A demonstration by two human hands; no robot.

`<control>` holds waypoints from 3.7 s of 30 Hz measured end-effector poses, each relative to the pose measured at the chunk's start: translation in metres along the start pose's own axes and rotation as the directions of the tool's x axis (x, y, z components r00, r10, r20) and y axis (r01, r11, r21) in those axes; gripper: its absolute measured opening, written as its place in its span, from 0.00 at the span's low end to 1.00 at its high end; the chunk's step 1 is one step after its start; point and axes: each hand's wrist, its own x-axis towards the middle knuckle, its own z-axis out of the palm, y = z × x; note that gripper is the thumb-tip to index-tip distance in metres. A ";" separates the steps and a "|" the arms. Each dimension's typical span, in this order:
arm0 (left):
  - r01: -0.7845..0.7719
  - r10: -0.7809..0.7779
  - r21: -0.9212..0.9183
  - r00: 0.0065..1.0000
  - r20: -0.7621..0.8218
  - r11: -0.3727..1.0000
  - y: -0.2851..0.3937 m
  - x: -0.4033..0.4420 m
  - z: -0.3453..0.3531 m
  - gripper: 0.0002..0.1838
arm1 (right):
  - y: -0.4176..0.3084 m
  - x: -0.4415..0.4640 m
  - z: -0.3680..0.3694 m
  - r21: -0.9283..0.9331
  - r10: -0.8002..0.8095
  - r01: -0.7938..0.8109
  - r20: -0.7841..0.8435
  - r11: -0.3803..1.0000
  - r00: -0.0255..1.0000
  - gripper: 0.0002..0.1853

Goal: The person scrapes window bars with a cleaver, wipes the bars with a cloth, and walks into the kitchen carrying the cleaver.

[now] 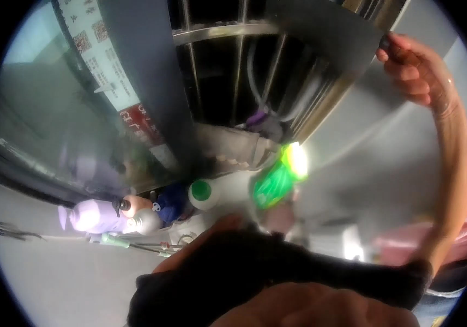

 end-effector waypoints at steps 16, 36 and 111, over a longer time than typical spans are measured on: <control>-0.135 0.085 -0.293 0.980 -0.178 0.947 -0.032 0.041 0.017 0.18 | -0.020 0.001 0.020 -0.673 -0.331 0.131 -0.178 0.728 0.927 0.21; -0.064 0.001 -0.553 0.994 -0.113 0.831 -0.093 0.070 0.065 0.15 | -0.014 0.022 -0.011 -0.508 -0.179 0.052 -0.204 0.859 0.962 0.17; 0.127 -0.167 -0.201 0.966 -0.196 0.971 0.021 0.020 0.016 0.18 | -0.009 0.002 -0.011 -0.950 -0.432 0.183 0.280 -0.252 0.857 0.12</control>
